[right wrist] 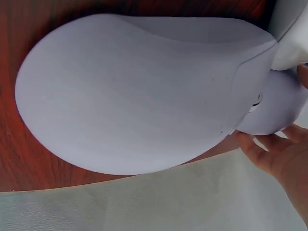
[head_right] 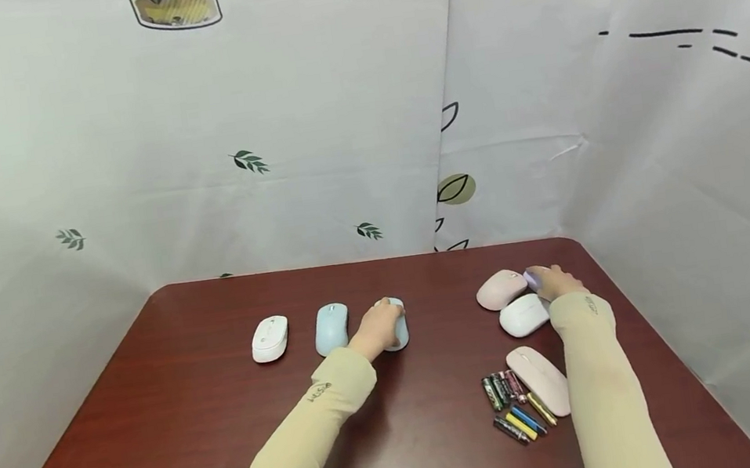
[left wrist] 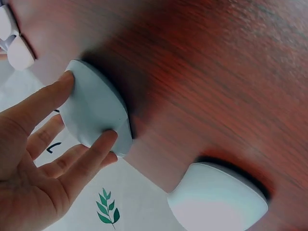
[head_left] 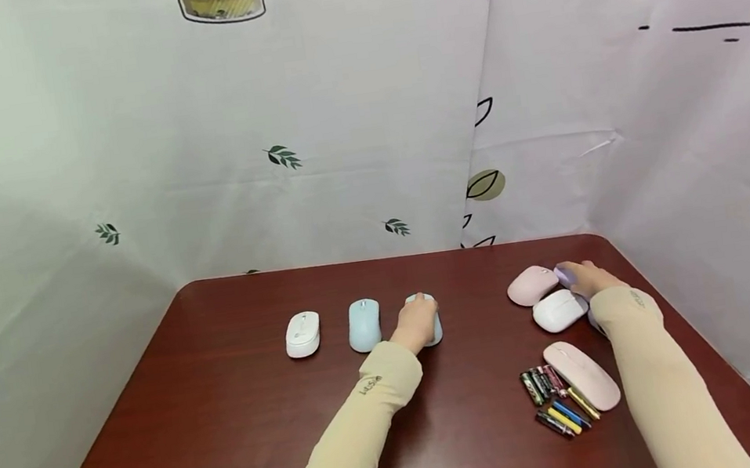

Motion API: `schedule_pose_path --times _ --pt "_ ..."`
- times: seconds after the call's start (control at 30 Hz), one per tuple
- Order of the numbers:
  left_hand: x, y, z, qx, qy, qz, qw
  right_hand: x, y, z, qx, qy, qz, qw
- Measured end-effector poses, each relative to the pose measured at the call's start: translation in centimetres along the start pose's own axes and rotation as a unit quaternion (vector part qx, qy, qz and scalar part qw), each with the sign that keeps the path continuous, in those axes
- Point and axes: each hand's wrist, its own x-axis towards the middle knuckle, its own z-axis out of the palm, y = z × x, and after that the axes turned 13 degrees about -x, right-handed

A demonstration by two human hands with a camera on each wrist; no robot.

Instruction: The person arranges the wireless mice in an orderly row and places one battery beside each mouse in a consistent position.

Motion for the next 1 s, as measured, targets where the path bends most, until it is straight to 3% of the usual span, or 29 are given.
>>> schedule_pose_path --times 0.1,0.33,0.53,0.67,1.0 --pt "0.1 0.1 0.3 -0.007 -0.001 -0.002 1.0 -0.1 0.2 0.2 -0.026 0.01 -0.008 0.9996" --pt "0.1 0.2 0.5 -0.004 0.011 0.001 0.9999 1.3 1.6 1.1 -0.022 0.037 -0.013 0.999" --pt "0.1 0.0 0.3 0.009 0.015 0.001 0.9999 2.8 1.8 1.3 -0.056 0.106 -0.024 0.9924" --pt "0.2 0.0 0.2 0.01 0.011 0.002 0.9999 3.4 1.8 0.8 -0.062 0.133 -0.009 0.9892" --pt "0.3 0.0 0.2 0.009 0.009 0.007 0.9999 3.2 -0.7 -0.9 -0.05 0.128 0.031 0.99"
